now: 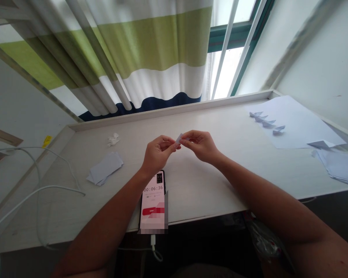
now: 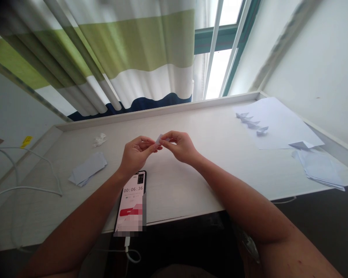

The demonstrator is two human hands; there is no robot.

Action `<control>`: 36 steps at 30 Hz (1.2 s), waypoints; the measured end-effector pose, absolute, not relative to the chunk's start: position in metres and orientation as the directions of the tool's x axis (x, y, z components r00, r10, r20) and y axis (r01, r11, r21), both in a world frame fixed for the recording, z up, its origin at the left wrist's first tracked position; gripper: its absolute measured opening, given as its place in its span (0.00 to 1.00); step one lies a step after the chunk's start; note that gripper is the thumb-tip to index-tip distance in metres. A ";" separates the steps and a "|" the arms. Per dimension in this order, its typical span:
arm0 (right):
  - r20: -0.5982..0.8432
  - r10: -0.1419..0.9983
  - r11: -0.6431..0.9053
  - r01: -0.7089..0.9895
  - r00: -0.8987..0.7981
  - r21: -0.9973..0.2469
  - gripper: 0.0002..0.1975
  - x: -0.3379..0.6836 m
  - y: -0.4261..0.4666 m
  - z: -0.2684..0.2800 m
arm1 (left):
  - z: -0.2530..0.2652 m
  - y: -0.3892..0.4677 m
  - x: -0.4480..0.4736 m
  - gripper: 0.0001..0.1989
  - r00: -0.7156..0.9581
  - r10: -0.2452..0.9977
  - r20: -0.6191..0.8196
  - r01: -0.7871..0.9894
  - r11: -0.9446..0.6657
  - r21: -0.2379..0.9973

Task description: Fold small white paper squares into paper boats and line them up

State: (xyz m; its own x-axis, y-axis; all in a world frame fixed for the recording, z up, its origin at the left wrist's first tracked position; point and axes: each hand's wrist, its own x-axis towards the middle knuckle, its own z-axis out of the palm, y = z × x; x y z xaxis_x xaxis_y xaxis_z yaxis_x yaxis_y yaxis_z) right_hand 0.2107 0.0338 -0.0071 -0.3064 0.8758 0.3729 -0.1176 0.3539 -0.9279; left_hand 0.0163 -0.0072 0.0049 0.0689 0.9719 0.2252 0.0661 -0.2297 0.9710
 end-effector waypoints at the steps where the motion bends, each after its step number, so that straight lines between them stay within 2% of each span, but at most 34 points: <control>1: 0.363 0.878 0.336 -0.137 -0.313 -0.932 0.23 0.211 0.034 -0.008 | 0.004 -0.007 0.016 0.18 0.075 0.971 0.225 0.060 -0.230 0.971; 7: 0.336 0.885 0.293 -0.173 -0.322 -0.940 0.22 0.210 0.037 -0.012 | 0.002 -0.003 0.015 0.21 0.056 0.984 0.169 0.003 -0.170 0.986; 11: 0.318 0.892 0.277 -0.166 -0.322 -0.946 0.25 0.211 0.038 -0.011 | 0.005 -0.004 0.014 0.26 0.061 0.989 0.135 0.036 -0.138 0.990; 16: 0.274 0.871 0.275 -0.057 -0.408 -0.960 0.19 0.213 0.038 -0.009 | 0.009 -0.008 0.015 0.25 0.050 0.994 0.096 0.101 -0.101 0.990; 23: 0.292 0.894 0.266 -0.123 -0.340 -0.956 0.23 0.214 0.045 -0.014 | 0.005 -0.002 0.011 0.22 0.158 0.987 0.032 0.083 -0.046 0.996; 28: 0.301 0.891 0.280 -0.111 -0.340 -0.954 0.24 0.214 0.043 -0.009 | 0.004 0.000 0.010 0.15 0.213 0.972 0.100 0.143 -0.132 0.981; 32: 0.301 0.892 0.284 -0.100 -0.336 -0.954 0.24 0.214 0.040 -0.008 | 0.008 -0.003 0.012 0.15 0.198 0.961 0.193 0.178 -0.229 0.957; 36: 0.254 0.889 0.248 -0.067 -0.380 -0.966 0.27 0.213 0.040 -0.010 | 0.009 -0.003 0.012 0.14 0.159 0.966 0.203 0.139 -0.226 0.964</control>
